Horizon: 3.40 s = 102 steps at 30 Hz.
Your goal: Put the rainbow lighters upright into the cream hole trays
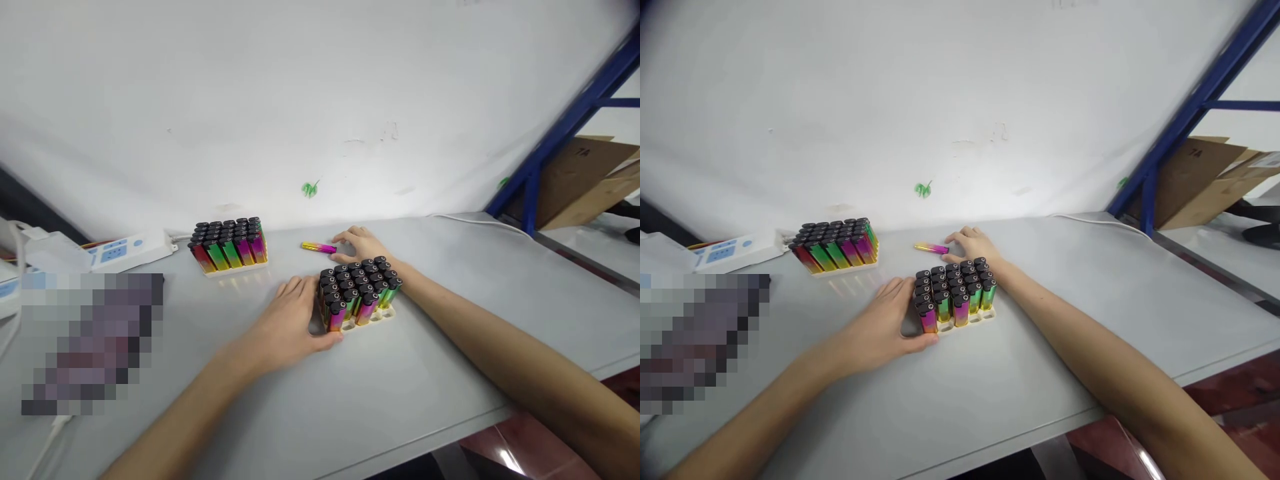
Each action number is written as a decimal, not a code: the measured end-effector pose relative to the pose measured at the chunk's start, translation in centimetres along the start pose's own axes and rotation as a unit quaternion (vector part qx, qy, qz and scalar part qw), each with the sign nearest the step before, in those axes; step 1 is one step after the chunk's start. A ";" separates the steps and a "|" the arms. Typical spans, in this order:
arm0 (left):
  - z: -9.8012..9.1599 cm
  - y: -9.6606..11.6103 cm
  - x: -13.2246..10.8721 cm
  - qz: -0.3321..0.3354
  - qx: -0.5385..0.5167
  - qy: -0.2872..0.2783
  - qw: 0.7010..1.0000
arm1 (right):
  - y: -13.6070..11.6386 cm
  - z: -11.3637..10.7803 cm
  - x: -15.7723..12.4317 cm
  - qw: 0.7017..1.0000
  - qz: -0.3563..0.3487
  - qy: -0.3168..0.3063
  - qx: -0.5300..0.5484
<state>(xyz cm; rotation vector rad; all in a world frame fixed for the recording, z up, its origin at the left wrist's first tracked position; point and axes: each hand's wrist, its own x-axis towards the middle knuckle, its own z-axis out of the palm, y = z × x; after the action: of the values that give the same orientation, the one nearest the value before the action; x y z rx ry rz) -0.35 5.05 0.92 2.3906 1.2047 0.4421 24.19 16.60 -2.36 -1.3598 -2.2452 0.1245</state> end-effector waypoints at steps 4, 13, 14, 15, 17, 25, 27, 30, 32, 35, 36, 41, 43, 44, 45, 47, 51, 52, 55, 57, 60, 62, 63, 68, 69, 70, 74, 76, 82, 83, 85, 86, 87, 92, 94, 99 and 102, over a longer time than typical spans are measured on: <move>0.0 -0.1 -0.1 -0.008 0.000 -0.004 1.000 | -0.4 -0.1 0.1 1.000 -0.005 0.007 -0.024; -0.4 0.4 -0.2 0.002 0.009 -0.009 1.000 | -0.6 -5.7 -5.1 0.954 0.131 0.216 0.159; -0.4 0.4 -0.2 0.002 0.010 -0.009 1.000 | -0.6 -6.0 -5.7 0.935 0.155 0.236 0.217; -0.4 0.5 -0.2 0.000 0.011 -0.009 1.000 | -0.6 -6.2 -6.1 0.911 0.176 0.251 0.275; -0.4 0.5 -0.1 -0.004 0.012 -0.009 1.000 | -0.9 -6.2 -6.7 0.864 0.212 0.264 0.372; -0.1 -0.1 0.0 -0.010 -0.002 -0.017 1.000 | -3.1 -4.7 -6.8 0.783 0.345 0.148 0.495; 0.0 -0.4 0.0 -0.009 -0.003 -0.018 1.000 | -3.3 -4.6 -6.9 0.797 0.330 0.115 0.492; 0.1 -0.5 0.0 -0.011 0.002 -0.020 1.000 | -3.4 -4.5 -7.0 0.802 0.291 0.093 0.513; 0.1 -0.4 0.0 -0.014 0.003 -0.022 1.000 | -3.4 -4.6 -7.0 0.792 0.292 0.096 0.528; -0.1 -0.2 0.0 -0.013 -0.002 -0.023 1.000 | -3.6 -4.9 -6.8 0.762 0.305 0.109 0.561; -0.1 -0.2 0.0 -0.012 -0.004 -0.022 1.000 | -3.7 -5.0 -6.8 0.751 0.308 0.109 0.574; -0.1 -0.3 0.1 -0.019 -0.004 -0.020 1.000 | -4.3 -5.5 -6.5 0.718 0.346 0.107 0.595; 0.0 -0.4 0.1 -0.017 -0.005 -0.018 1.000 | -4.6 -5.4 -6.5 0.719 0.350 0.113 0.589; 0.0 -0.4 0.1 -0.017 -0.005 -0.016 1.000 | -4.7 -5.4 -6.5 0.721 0.350 0.115 0.586; 0.0 -0.5 0.1 -0.017 -0.005 -0.016 1.000 | -4.7 -5.4 -6.4 0.724 0.350 0.117 0.583; 0.0 -0.5 0.0 -0.018 -0.003 -0.018 1.000 | -4.8 -5.2 -6.5 0.726 0.353 0.117 0.579; 0.0 -0.5 0.0 -0.019 -0.004 -0.021 1.000 | -4.5 -5.0 -6.6 0.726 0.352 0.113 0.580; 0.0 -0.5 0.0 -0.019 -0.004 -0.020 1.000 | -4.4 -5.0 -6.6 0.727 0.347 0.111 0.583; 0.0 -0.4 0.0 -0.020 -0.006 -0.011 1.000 | -4.2 -4.9 -6.6 0.730 0.332 0.102 0.589; 0.0 -0.4 0.0 -0.020 -0.006 -0.006 1.000 | -4.1 -4.9 -6.5 0.728 0.339 0.101 0.587; 0.0 -0.5 0.0 -0.017 -0.005 -0.007 1.000 | -4.3 -5.0 -6.4 0.727 0.351 0.113 0.579; 0.0 -0.5 0.0 -0.015 -0.006 -0.008 1.000 | -4.4 -5.0 -6.4 0.728 0.352 0.123 0.575; 0.0 -0.6 0.1 -0.014 -0.007 -0.006 1.000 | -4.4 -4.9 -6.4 0.728 0.353 0.126 0.575; 0.1 -0.6 0.1 -0.016 -0.005 0.005 1.000 | -4.1 -4.5 -6.5 0.735 0.339 0.139 0.570; 0.1 -0.6 0.1 -0.018 -0.004 0.008 1.000 | -3.9 -4.5 -6.6 0.743 0.327 0.142 0.566; 0.1 -0.6 0.1 -0.019 -0.001 0.012 1.000 | -3.8 -4.5 -6.6 0.753 0.313 0.146 0.561; -0.1 -0.6 0.2 -0.024 0.014 0.028 0.999 | -3.0 -5.0 -6.6 0.806 0.254 0.165 0.509; -0.2 -0.8 0.4 -0.028 0.018 0.038 0.999 | -2.6 -5.8 -6.7 0.841 0.228 0.149 0.467; -0.6 -2.3 1.0 -0.080 0.016 0.071 0.994 | -1.8 -8.2 -7.1 0.882 0.149 0.087 0.439; -0.6 -2.6 1.1 -0.092 0.016 0.078 0.993 | -1.8 -8.4 -7.1 0.882 0.139 0.077 0.445; -0.6 -3.0 1.2 -0.110 0.013 0.092 0.990 | -2.1 -8.5 -7.3 0.883 0.130 0.064 0.446; -0.6 -3.2 1.3 -0.113 0.009 0.098 0.989 | -2.4 -8.4 -7.3 0.885 0.130 0.060 0.443; -0.6 -3.3 1.3 -0.112 0.003 0.102 0.988 | -2.6 -8.2 -7.3 0.887 0.132 0.056 0.438; -0.5 -3.5 1.4 -0.103 -0.023 0.109 0.988 | -3.4 -6.6 -7.5 0.910 0.143 0.041 0.387; -0.5 -3.5 1.4 -0.100 -0.012 0.109 0.989 | -3.6 -6.2 -7.6 0.928 0.131 0.042 0.347; -0.5 -3.5 1.4 -0.116 0.011 0.102 0.988 | -4.2 -6.6 -7.8 0.958 0.094 0.056 0.264; -0.4 -3.5 1.4 -0.109 0.017 0.105 0.988 | -4.6 -7.1 -7.7 0.966 0.078 0.058 0.241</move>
<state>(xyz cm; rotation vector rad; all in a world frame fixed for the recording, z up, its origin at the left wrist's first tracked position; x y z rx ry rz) -2.14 8.13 -0.38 2.2498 1.5597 0.6188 26.69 6.47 2.45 -1.2313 -1.8455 0.5886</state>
